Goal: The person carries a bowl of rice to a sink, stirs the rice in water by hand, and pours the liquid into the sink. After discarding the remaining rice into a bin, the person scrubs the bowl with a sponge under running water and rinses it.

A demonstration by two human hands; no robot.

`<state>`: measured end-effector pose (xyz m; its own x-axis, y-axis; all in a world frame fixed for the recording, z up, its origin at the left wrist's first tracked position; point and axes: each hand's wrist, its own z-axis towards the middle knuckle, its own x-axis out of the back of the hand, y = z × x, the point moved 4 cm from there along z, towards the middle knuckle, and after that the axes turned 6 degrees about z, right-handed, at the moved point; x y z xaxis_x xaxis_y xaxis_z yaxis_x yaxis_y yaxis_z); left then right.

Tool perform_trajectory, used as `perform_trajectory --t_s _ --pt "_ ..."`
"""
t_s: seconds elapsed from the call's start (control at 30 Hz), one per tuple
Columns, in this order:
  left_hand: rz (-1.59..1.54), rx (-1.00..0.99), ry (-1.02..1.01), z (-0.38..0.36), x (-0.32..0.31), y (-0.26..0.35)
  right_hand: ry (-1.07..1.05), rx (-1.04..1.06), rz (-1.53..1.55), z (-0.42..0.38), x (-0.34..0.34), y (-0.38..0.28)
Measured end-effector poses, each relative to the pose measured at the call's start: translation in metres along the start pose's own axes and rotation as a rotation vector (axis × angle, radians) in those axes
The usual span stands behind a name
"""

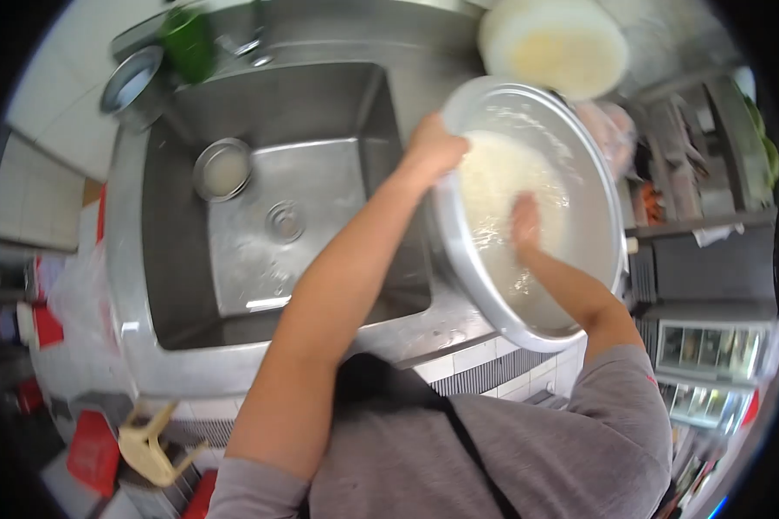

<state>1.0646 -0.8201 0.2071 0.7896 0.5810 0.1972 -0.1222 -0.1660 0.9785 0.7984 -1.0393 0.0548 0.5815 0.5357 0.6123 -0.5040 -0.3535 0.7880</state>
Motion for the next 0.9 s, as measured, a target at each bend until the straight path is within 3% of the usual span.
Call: perform_trajectory --t_s 0.13,0.17,0.3,0.47,0.5,0.57,0.6,0.67,0.7,0.77,0.8,0.87,0.9 --pt "-0.131 0.053 0.028 0.003 -0.008 -0.001 0.170 0.057 1.198 -0.054 0.045 0.033" --pt "-0.129 0.093 0.007 0.000 -0.005 0.004 -0.098 -0.153 1.332 -0.038 0.029 0.041" --pt "-0.159 0.109 0.002 0.000 -0.004 0.001 -0.230 -0.373 1.049 -0.022 0.013 0.041" --pt "-0.210 0.137 -0.029 -0.001 -0.006 -0.001 0.289 0.277 1.054 -0.046 0.072 0.026" --pt "-0.228 0.135 -0.032 -0.002 -0.005 0.000 0.289 0.277 1.056 -0.033 0.087 0.027" --pt "-0.226 0.164 -0.043 -0.007 -0.005 0.007 -0.600 -0.286 1.369 -0.005 0.078 0.033" --pt "-0.221 0.187 -0.055 -0.008 -0.003 0.010 -0.598 -0.293 1.377 -0.007 0.057 0.021" --pt "-0.210 0.141 -0.038 -0.004 -0.004 0.004 0.193 -0.054 1.050 -0.003 0.026 0.000" --pt "-0.203 0.105 -0.018 -0.003 -0.003 0.006 0.196 -0.048 1.046 -0.012 0.036 0.007" --pt "-0.220 0.151 -0.029 -0.006 0.001 0.011 0.452 0.304 1.177 -0.045 0.072 0.022" --pt "-0.235 0.192 -0.044 -0.011 -0.001 0.014 0.441 0.302 1.173 -0.044 0.081 0.034" --pt "-0.227 0.152 -0.035 -0.006 -0.007 0.004 -0.437 -0.259 1.258 -0.015 0.058 0.052" --pt "-0.210 0.117 -0.020 -0.003 -0.003 0.005 -0.411 -0.308 1.224 -0.010 0.044 0.043"
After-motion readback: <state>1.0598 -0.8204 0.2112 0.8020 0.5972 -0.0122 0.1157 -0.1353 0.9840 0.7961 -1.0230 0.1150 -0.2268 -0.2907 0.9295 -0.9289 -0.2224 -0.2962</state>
